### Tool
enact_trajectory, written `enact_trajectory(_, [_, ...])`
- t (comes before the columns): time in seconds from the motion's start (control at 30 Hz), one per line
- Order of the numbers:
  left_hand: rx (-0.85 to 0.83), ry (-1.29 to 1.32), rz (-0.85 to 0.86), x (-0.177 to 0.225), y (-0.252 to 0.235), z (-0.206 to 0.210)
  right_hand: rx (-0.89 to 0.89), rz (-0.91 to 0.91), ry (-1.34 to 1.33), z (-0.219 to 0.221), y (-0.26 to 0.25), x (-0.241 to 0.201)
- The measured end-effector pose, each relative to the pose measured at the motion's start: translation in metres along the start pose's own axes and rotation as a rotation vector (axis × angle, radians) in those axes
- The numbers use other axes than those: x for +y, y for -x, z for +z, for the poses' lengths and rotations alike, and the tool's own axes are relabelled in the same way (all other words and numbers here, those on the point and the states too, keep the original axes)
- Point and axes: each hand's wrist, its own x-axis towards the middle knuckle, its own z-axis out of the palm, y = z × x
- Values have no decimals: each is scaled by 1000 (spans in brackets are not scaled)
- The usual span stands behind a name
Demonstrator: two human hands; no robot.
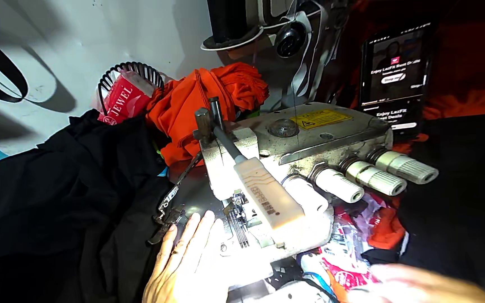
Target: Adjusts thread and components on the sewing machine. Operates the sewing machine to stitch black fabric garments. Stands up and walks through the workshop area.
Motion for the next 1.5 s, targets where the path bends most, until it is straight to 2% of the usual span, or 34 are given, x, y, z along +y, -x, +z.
enact_trajectory(0.1, [65,3,-11,4,0,6,132,36,170,-16,-6,29])
enact_trajectory(0.23, [61,-11,-13,4,-1,6,134,167,388,-2,-16,41])
enact_trajectory(0.33, [46,-30,-13,3,-1,6,3,263,416,1,-24,41])
enact_trajectory(0.43, [53,-27,-11,3,-1,7,-133,258,483,1,-25,42])
enact_trajectory(0.6, [54,-20,-16,2,-1,8,-216,279,524,5,-26,44])
enact_trajectory(0.9, [75,-13,8,3,-1,9,-14,233,528,-1,-24,30])
enact_trajectory(1.0, [183,62,-18,0,-1,6,-35,176,516,-12,-25,19])
enact_trajectory(1.07, [359,81,-80,-8,-6,-7,-134,159,453,-24,-29,5])
enact_trajectory(1.13, [417,-10,-184,-23,-18,-17,-242,153,369,-37,-30,-10])
enact_trajectory(1.23, [215,-64,-366,-48,-40,-16,-326,139,280,-51,-27,-19])
enact_trajectory(1.27, [193,-66,-378,-53,-47,-16,-332,134,264,-53,-24,-18])
enact_trajectory(1.33, [255,-107,-325,-55,-59,-23,-327,133,228,-53,-18,-10])
enact_trajectory(1.43, [234,-102,-273,-27,-70,-41,-280,120,172,-36,-6,0])
enact_trajectory(1.5, [66,-13,-273,-2,-72,-46,-237,111,95,-16,-8,-7])
